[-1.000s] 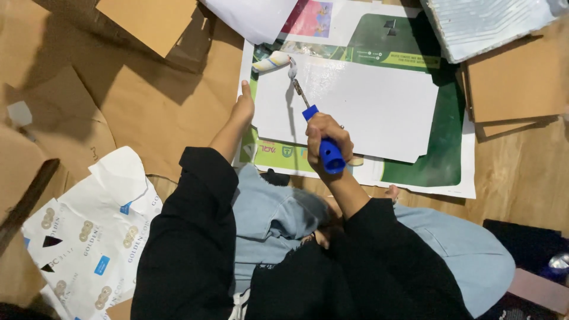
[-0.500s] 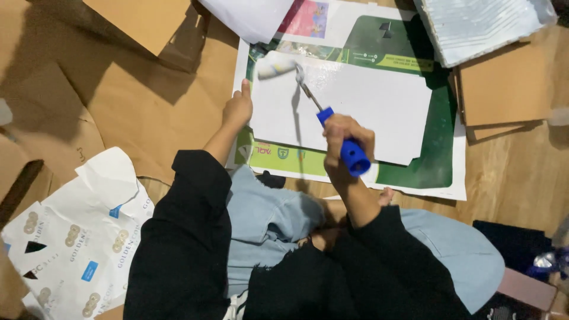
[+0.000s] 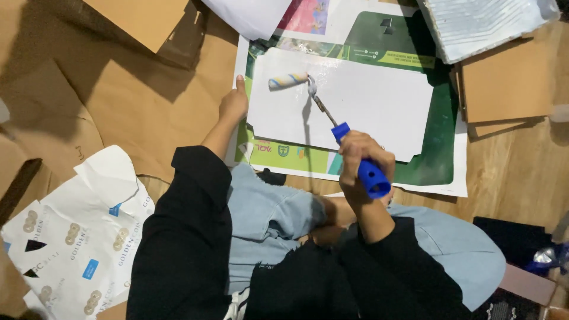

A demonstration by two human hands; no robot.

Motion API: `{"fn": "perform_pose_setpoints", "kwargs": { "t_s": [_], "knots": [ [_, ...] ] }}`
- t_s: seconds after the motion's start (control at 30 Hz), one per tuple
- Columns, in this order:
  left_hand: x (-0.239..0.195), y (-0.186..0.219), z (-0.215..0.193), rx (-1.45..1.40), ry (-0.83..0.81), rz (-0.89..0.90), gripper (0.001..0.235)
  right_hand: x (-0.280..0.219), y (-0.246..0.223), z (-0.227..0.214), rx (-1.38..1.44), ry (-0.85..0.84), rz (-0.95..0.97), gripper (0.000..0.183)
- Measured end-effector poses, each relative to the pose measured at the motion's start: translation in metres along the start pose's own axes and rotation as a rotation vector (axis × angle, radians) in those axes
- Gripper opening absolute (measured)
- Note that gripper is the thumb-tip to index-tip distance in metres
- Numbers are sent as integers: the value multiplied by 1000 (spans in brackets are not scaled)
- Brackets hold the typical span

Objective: The person applies a liquid adhesive to a white sheet of paper using a small roller. They then place several brown cardboard pieces onto the glued surface and press them down to adhere them.

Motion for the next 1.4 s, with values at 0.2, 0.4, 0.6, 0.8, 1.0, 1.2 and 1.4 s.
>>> {"fn": "perform_pose_setpoints", "kwargs": {
  "t_s": [0.2, 0.4, 0.6, 0.8, 1.0, 1.2, 1.4],
  "knots": [
    [-1, 0, 4, -10, 13, -17, 84, 12, 24, 15, 71, 39, -129, 13],
    [4, -8, 5, -21, -12, -82, 87, 4, -8, -9, -67, 35, -60, 15],
    [18, -14, 20, 0, -29, -38, 87, 18, 28, -1, -10, 107, -137, 15],
    [48, -43, 30, -14, -46, -154, 89, 31, 47, -75, 234, 218, -70, 12],
    [58, -55, 36, -52, -85, -277, 87, 55, -2, -137, -50, 186, 318, 22],
    [68, -67, 38, -16, -89, -177, 90, 59, 38, -139, 67, 71, 486, 18],
    [41, -40, 0, 62, -37, -114, 83, 34, 65, -86, 408, 554, 566, 19]
  ]
}}
Point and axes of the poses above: each hand's wrist, its own x-axis towards the middle knuckle, its own z-axis out of the palm, y = z × x, the point moved 5 cm from there along x, towards the middle knuckle, and after that the axes turned 10 degrees about z, right-handed, at the moved point
